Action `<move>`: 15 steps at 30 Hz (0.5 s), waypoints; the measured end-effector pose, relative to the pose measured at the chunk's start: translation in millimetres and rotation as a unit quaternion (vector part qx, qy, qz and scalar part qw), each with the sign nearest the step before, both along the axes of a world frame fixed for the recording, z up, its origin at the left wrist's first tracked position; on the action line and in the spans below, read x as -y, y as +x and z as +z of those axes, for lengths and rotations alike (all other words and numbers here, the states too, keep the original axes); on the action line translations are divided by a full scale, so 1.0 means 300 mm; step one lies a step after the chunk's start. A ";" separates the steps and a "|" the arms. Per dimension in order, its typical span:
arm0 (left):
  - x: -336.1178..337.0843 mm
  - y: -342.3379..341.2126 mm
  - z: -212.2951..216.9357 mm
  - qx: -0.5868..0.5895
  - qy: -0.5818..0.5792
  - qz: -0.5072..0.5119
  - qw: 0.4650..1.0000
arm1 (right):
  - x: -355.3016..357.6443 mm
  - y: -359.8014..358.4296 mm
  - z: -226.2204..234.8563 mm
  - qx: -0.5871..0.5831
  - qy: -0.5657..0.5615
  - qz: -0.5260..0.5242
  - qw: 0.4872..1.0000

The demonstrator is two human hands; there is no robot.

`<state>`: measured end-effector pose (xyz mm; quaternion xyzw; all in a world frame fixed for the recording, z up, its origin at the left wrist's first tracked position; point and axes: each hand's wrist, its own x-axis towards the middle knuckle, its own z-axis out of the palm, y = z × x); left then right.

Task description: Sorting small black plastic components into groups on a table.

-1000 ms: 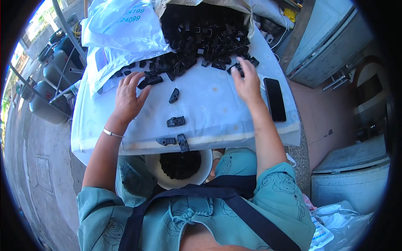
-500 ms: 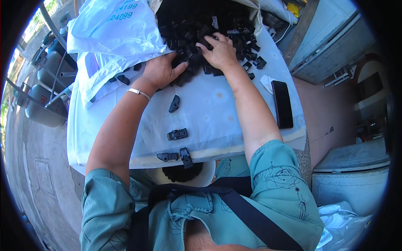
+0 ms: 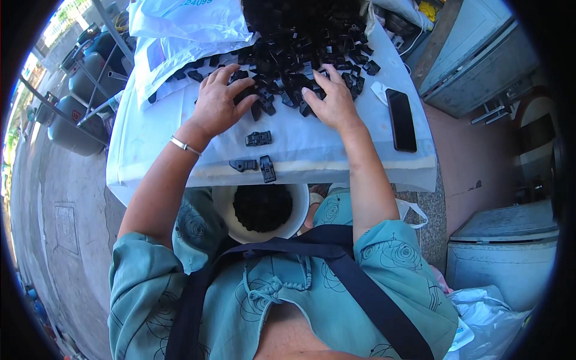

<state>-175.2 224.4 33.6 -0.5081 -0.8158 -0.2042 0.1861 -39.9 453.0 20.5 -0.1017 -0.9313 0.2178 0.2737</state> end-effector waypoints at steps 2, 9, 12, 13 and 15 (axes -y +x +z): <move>0.034 0.071 0.010 -0.033 0.043 0.006 0.999 | 0.051 0.050 0.006 -0.138 0.117 -0.045 0.982; -0.029 0.150 -0.076 0.149 0.052 0.036 0.987 | 0.179 0.024 -0.018 -0.055 0.197 0.012 0.979; -0.034 0.149 -0.089 0.154 0.047 0.061 0.985 | 0.168 0.009 -0.028 -0.031 0.177 0.010 0.984; -0.014 0.162 -0.094 0.196 0.059 0.048 0.978 | 0.159 0.015 -0.023 -0.096 0.181 0.013 0.979; 0.037 0.182 -0.087 0.242 0.068 0.037 0.967 | 0.161 0.037 0.012 -0.194 0.186 0.031 0.963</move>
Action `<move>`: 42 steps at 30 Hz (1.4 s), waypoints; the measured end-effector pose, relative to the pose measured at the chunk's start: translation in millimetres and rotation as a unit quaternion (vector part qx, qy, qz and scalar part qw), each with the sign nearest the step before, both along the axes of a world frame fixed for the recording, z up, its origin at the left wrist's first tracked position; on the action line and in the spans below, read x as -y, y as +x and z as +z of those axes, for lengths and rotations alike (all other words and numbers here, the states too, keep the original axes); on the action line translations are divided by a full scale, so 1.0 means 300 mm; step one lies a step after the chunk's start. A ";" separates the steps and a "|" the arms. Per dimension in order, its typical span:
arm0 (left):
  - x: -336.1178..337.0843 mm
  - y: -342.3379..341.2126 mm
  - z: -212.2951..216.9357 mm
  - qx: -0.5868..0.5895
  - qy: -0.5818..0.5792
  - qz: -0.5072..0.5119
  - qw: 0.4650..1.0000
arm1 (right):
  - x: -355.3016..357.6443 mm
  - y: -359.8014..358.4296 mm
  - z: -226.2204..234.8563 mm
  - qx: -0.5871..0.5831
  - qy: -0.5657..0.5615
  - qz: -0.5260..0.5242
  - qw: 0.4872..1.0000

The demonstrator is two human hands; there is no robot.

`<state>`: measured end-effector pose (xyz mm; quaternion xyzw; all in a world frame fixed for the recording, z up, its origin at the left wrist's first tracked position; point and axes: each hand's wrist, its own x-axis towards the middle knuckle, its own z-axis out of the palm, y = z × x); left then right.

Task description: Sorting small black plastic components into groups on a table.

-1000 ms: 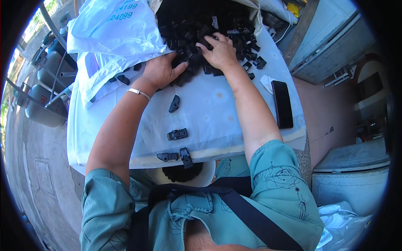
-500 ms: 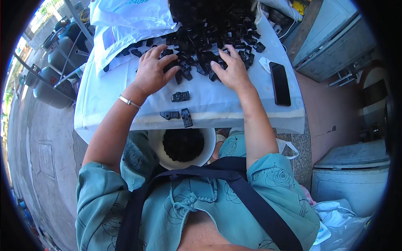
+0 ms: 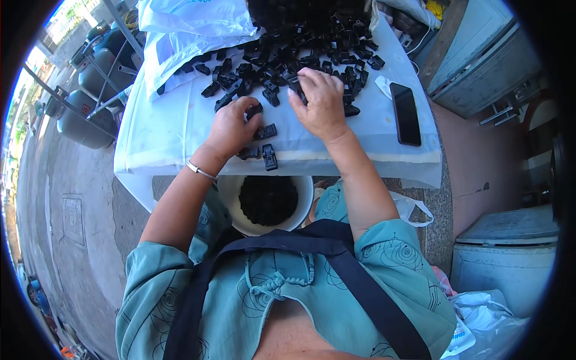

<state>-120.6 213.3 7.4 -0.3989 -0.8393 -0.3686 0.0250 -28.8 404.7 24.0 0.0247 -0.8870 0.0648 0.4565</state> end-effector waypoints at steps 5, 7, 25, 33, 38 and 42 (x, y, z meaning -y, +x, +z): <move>0.073 0.003 0.025 0.044 -0.014 0.022 0.999 | 0.015 0.099 0.079 0.285 -0.211 0.166 0.920; 0.059 0.003 0.018 0.042 -0.017 0.038 0.998 | 0.017 0.110 0.049 0.420 -0.239 0.130 0.866; 0.096 0.040 0.001 0.033 0.006 -0.125 0.992 | -0.005 0.147 -0.010 0.283 -0.199 0.140 0.928; 0.088 0.044 -0.015 0.051 0.017 -0.102 0.993 | 0.012 0.153 -0.016 0.273 -0.169 0.140 0.937; 0.087 0.044 -0.017 0.093 0.020 -0.090 0.991 | 0.091 0.123 -0.023 0.212 -0.271 0.188 0.920; 0.086 0.037 -0.026 0.129 0.021 -0.082 0.988 | 0.150 0.101 -0.052 0.185 -0.221 0.224 0.931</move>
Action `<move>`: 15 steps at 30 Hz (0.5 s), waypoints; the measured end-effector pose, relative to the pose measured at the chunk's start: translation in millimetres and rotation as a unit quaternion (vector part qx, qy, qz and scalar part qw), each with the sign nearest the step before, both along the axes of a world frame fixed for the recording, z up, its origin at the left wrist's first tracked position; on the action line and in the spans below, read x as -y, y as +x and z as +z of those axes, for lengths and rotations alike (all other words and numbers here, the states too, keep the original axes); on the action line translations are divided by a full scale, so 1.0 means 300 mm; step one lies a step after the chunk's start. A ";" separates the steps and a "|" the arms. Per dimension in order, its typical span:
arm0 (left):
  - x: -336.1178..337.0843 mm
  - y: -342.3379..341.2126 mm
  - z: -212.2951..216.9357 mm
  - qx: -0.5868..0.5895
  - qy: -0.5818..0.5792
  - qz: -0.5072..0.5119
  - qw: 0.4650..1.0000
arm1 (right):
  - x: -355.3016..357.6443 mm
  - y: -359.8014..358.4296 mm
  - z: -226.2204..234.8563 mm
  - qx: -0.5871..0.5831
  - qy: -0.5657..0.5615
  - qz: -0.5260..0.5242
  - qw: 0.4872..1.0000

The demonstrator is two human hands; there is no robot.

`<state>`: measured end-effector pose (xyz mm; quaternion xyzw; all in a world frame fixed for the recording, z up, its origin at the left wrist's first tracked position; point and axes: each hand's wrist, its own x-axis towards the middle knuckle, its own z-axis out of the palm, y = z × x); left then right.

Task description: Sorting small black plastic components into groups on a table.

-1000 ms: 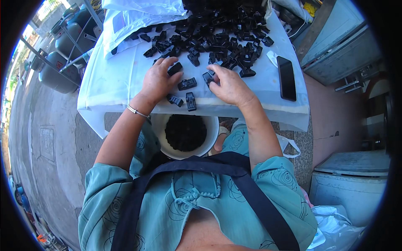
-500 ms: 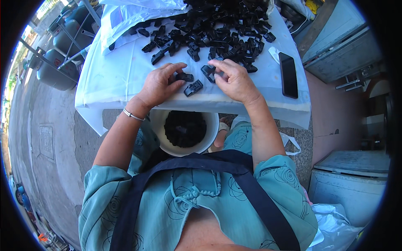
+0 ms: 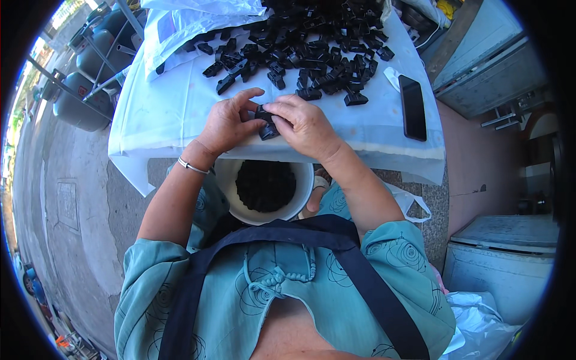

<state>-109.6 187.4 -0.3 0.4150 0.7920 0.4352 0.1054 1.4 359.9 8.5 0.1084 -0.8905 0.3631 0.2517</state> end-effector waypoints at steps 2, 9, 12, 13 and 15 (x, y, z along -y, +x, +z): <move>-0.001 0.001 -0.004 0.008 -0.001 0.009 1.000 | -0.008 -0.002 -0.012 -0.015 0.022 0.019 0.999; -0.001 -0.006 -0.004 -0.030 0.002 -0.008 1.000 | -0.032 -0.019 -0.016 -0.004 0.005 0.025 1.000; -0.005 0.000 0.009 -0.017 -0.002 -0.007 1.000 | -0.022 -0.015 -0.003 -0.012 0.055 0.041 0.998; -0.005 0.003 0.011 -0.014 0.004 -0.007 1.000 | -0.023 -0.013 -0.005 -0.012 0.054 0.041 0.998; 0.002 0.006 0.003 -0.047 0.012 -0.012 0.999 | -0.026 -0.011 -0.003 -0.044 0.109 0.023 0.993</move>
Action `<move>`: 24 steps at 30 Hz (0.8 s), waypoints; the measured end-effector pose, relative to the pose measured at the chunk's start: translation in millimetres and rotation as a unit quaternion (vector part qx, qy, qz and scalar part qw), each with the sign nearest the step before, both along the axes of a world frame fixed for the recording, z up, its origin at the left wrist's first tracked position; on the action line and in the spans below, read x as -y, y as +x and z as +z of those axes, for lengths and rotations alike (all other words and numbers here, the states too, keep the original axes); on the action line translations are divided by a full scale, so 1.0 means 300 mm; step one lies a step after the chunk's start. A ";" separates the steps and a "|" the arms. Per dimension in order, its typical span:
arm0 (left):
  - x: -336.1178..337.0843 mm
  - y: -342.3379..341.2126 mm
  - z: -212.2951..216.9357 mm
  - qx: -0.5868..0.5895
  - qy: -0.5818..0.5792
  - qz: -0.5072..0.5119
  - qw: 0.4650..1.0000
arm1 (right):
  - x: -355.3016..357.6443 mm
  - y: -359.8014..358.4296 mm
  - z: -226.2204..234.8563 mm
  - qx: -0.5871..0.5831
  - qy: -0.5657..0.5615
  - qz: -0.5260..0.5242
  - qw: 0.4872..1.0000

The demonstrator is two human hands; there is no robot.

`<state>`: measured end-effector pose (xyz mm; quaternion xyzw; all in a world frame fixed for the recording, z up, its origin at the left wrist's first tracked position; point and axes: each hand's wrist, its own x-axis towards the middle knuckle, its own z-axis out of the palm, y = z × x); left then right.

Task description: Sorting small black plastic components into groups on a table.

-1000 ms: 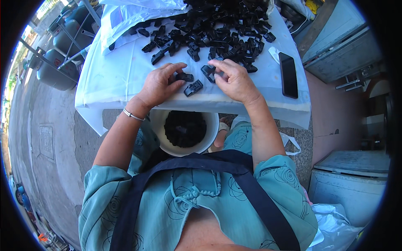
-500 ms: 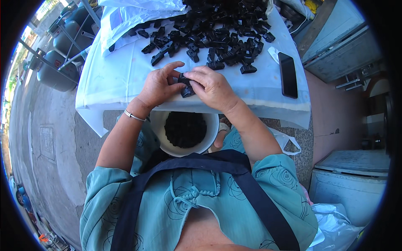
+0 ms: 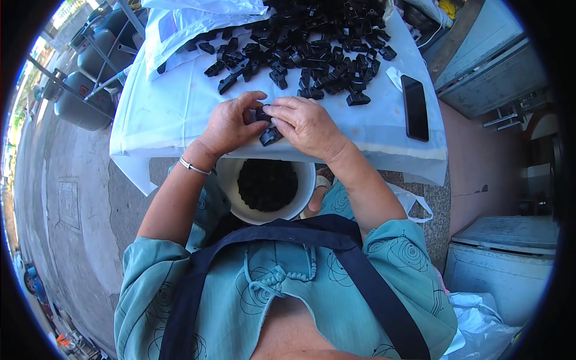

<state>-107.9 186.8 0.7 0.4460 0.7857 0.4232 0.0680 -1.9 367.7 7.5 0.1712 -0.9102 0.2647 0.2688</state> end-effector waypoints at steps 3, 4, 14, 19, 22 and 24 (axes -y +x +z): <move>0.023 -0.012 0.008 -0.049 0.048 0.022 0.997 | 0.025 0.023 0.002 -0.010 0.053 -0.030 0.998; 0.033 -0.019 0.019 -0.064 0.087 0.051 0.993 | 0.027 0.024 -0.002 -0.011 0.053 -0.032 0.998; 0.018 -0.073 0.012 -0.106 -0.034 0.143 0.983 | -0.048 0.015 0.029 0.076 0.067 -0.261 0.960; -0.021 -0.025 -0.010 -0.047 0.019 0.059 0.997 | -0.073 0.005 0.003 0.074 0.024 -0.205 0.976; -0.015 -0.022 -0.013 -0.050 0.029 0.042 0.997 | -0.046 0.020 0.044 0.099 -0.098 -0.065 0.988; -0.019 -0.027 -0.022 -0.037 0.037 0.036 0.998 | -0.050 0.016 0.034 0.121 -0.077 -0.115 0.983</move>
